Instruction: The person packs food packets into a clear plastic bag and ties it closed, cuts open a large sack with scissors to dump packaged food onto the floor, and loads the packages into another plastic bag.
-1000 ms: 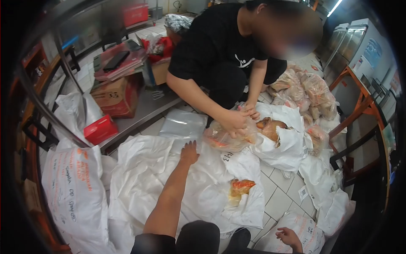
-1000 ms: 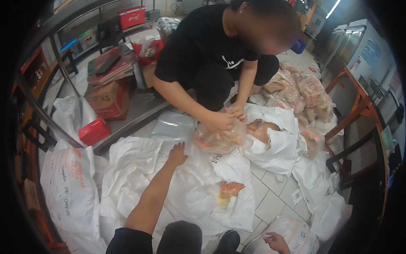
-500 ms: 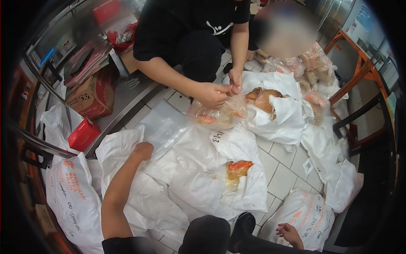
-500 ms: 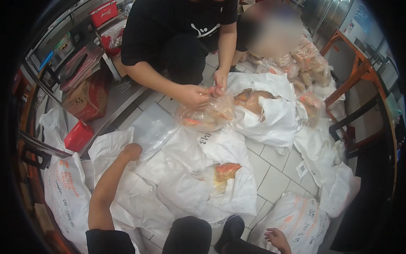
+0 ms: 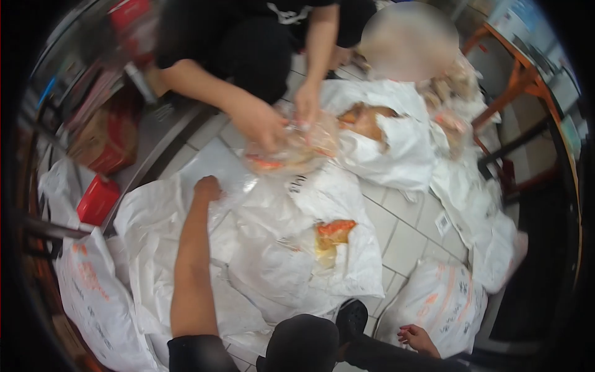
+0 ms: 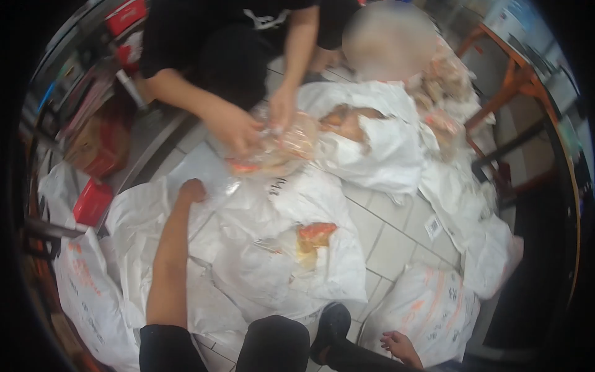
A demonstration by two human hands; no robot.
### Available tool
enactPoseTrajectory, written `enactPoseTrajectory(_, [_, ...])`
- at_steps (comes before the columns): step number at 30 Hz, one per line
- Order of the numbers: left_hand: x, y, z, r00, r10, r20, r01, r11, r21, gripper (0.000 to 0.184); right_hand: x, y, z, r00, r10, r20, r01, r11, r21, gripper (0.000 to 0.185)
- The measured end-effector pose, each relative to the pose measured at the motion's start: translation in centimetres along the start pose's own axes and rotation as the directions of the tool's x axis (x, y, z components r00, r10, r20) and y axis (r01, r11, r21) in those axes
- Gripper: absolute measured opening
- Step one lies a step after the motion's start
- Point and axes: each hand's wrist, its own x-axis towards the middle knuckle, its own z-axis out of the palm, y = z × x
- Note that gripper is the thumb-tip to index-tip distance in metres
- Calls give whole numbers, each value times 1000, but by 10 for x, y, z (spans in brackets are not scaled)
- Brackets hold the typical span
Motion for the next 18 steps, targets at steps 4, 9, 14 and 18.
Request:
enactPoseTrajectory(4, [13, 13, 18, 997, -11, -81, 15, 999, 50, 50, -12, 31, 8, 987, 31, 157, 10, 966, -258, 41])
enactPoseTrajectory(9, [49, -10, 79, 965, 107, -238, -51, 971, 232, 19, -11, 34, 23, 994, 43, 99, -32, 993, -114, 36])
enactPoseTrajectory(14, [72, -41, 109, 808, 393, -439, -285, 913, 292, 15, 1, 61, 18, 996, -30, 84, 36, 996, -76, 30])
enactPoseTrajectory(18, [70, -49, 99, 823, 420, -382, -344, 904, 254, 16, 4, 70, 27, 995, -77, 65, 77, 997, 1, 30])
